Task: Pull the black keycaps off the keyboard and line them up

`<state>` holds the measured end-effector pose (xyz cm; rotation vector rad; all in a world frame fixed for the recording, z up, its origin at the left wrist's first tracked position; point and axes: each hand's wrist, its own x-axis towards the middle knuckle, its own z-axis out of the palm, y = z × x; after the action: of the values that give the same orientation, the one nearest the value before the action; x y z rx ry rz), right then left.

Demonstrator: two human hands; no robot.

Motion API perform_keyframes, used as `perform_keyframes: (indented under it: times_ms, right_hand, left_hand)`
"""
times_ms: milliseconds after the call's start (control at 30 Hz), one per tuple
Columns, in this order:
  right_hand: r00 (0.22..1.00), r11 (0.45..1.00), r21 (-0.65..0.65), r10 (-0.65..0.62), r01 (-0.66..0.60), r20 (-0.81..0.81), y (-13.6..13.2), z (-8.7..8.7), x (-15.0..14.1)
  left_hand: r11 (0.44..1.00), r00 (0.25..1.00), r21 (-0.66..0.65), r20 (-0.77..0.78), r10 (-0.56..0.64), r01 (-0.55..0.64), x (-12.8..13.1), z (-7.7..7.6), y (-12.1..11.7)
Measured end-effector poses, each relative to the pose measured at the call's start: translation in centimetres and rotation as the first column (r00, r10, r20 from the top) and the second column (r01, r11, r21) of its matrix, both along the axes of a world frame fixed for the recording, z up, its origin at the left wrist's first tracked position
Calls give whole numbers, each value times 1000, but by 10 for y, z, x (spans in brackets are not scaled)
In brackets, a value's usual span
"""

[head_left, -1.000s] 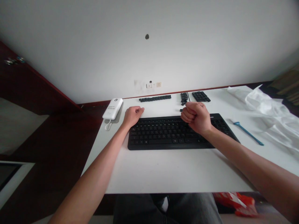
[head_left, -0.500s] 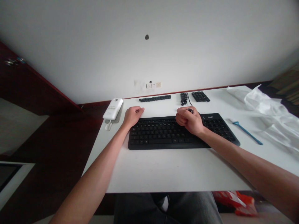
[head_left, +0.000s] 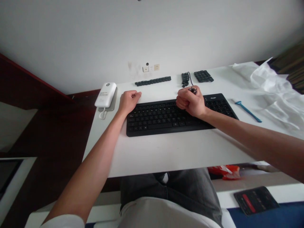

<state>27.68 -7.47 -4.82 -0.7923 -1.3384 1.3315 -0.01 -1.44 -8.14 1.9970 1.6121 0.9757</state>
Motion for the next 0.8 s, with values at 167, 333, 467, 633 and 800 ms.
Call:
perform_keyframes:
  times_ms: [167,333,467,633,800]
  right_hand:
    - [1000,1000,4,-6,6,1,1,-1,0]
    - [1000,999,28,-14,14,-23,0,-5,-2]
    - [1000,999,34,-12,12,-20,2,-7,-2]
    - [1000,997,82,17,-15,-20,1,-11,2]
    - [993,999,27,48,-45,-112,-2,-5,9]
  left_hand:
    - [1000,1000,6,-1,0,0,0,0,0]
    - [1000,1000,-1,2,3,-3,-1,0,1]
    - [1000,1000,-6,-10,-4,4,-2,-1,1]
    - [1000,1000,-8,-27,-2,2,-3,-2,2]
    - [1000,999,-15,-45,-6,6,-3,-1,0]
